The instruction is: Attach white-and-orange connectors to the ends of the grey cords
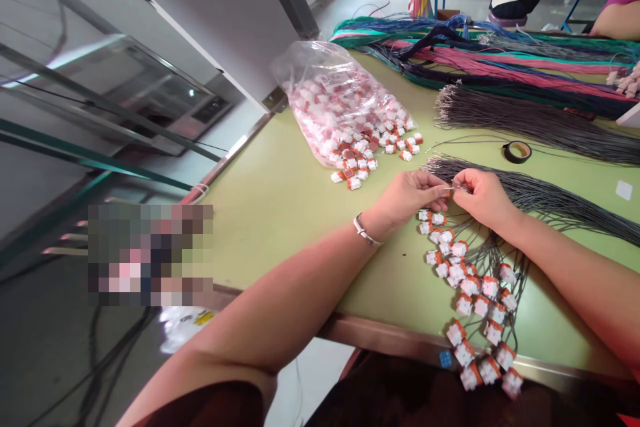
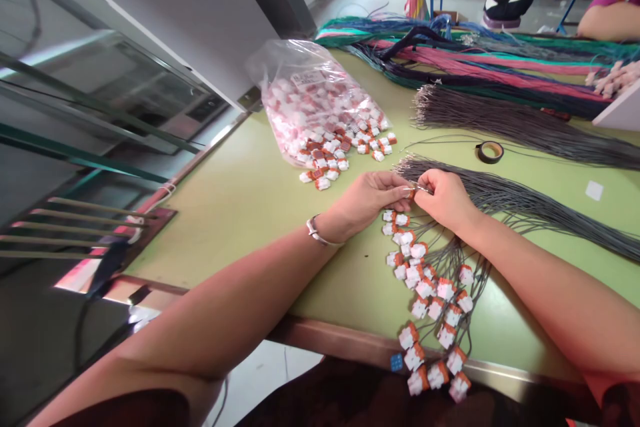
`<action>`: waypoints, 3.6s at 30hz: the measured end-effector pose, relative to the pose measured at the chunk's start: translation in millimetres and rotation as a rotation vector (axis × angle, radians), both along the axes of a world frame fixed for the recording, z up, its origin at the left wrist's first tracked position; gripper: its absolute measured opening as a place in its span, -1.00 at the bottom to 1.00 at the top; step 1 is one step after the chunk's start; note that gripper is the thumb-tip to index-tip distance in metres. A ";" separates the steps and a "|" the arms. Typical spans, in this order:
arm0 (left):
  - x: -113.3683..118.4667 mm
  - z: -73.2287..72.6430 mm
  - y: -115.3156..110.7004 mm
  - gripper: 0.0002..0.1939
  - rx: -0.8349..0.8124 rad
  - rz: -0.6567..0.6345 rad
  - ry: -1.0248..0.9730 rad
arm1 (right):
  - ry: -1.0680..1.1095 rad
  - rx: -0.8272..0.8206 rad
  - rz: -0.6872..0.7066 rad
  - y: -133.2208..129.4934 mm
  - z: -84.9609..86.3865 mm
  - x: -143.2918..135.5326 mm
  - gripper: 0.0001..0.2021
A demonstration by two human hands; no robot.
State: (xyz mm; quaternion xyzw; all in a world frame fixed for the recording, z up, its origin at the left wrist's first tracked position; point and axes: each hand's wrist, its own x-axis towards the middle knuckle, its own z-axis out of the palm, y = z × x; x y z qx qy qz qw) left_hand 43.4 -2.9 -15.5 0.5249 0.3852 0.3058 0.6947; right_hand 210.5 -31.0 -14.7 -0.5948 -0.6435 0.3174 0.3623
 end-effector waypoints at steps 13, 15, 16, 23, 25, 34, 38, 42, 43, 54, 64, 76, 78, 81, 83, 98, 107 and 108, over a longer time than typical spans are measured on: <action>-21.6 15.6 9.9 -0.82 0.638 -0.170 0.564 | 0.441 -0.168 -0.069 -1.0 4.9 5.4 -0.81; -26.3 9.4 24.5 -0.79 0.798 0.218 0.712 | 0.456 -0.189 -0.030 -0.6 5.0 5.9 -0.82; -27.8 5.2 32.3 -0.81 0.883 0.320 0.754 | 0.470 -0.189 -0.012 -0.3 5.2 6.5 -0.81; -30.4 -12.4 54.9 -0.79 1.064 0.138 0.870 | 0.509 -0.196 0.039 1.1 6.3 9.6 -0.80; -32.5 -11.8 54.2 -0.83 1.024 0.164 0.873 | 0.485 -0.194 0.023 0.3 6.4 8.3 -0.81; -31.0 2.2 31.4 -0.69 0.420 0.336 0.252 | 0.376 -0.071 -0.062 -2.6 8.3 3.5 -0.87; -21.1 8.0 8.8 -0.73 0.063 0.169 -0.108 | 0.280 -0.003 -0.060 -6.7 11.2 0.5 -0.90; -12.5 2.4 2.5 -0.69 -0.065 0.062 -0.240 | 0.191 0.089 -0.080 -11.0 12.7 -2.5 -0.93; -11.2 0.6 2.7 -0.66 -0.065 0.050 -0.247 | 0.176 0.107 -0.088 -11.5 12.8 -2.7 -0.94; -10.6 -4.8 3.8 -0.76 -0.001 0.054 -0.234 | 0.036 0.218 -0.096 -10.1 7.7 -2.3 -0.96; -8.7 -1.5 0.1 -0.72 0.145 0.114 -0.045 | -0.100 0.238 -0.051 -8.9 -1.0 1.7 -0.98; -4.9 -1.9 -2.4 -0.74 0.193 0.151 0.032 | -0.086 0.169 0.041 -6.5 -2.5 2.6 -0.98; -4.8 -2.2 -2.0 -0.70 0.127 0.140 -0.028 | -0.077 0.165 0.054 -5.8 -3.5 2.8 -0.98; -2.4 -2.4 -1.9 -0.70 0.072 0.123 -0.068 | -0.069 0.158 0.053 -5.0 -4.9 2.1 -0.97; 0.3 -2.0 -2.4 -0.71 0.057 0.113 -0.093 | -0.069 0.154 0.049 -4.8 -5.2 1.1 -0.98; 0.4 -3.4 -1.2 -0.75 0.093 0.103 -0.016 | -0.059 0.083 -0.008 -3.4 -1.1 0.6 -0.97; -1.1 -5.1 -0.7 -0.76 0.241 0.014 0.171 | 0.029 0.083 -0.013 -2.7 -2.4 5.4 -0.93; -3.6 -3.7 0.0 -0.78 0.292 0.003 0.231 | 0.098 0.065 -0.029 -2.7 -1.9 5.9 -0.89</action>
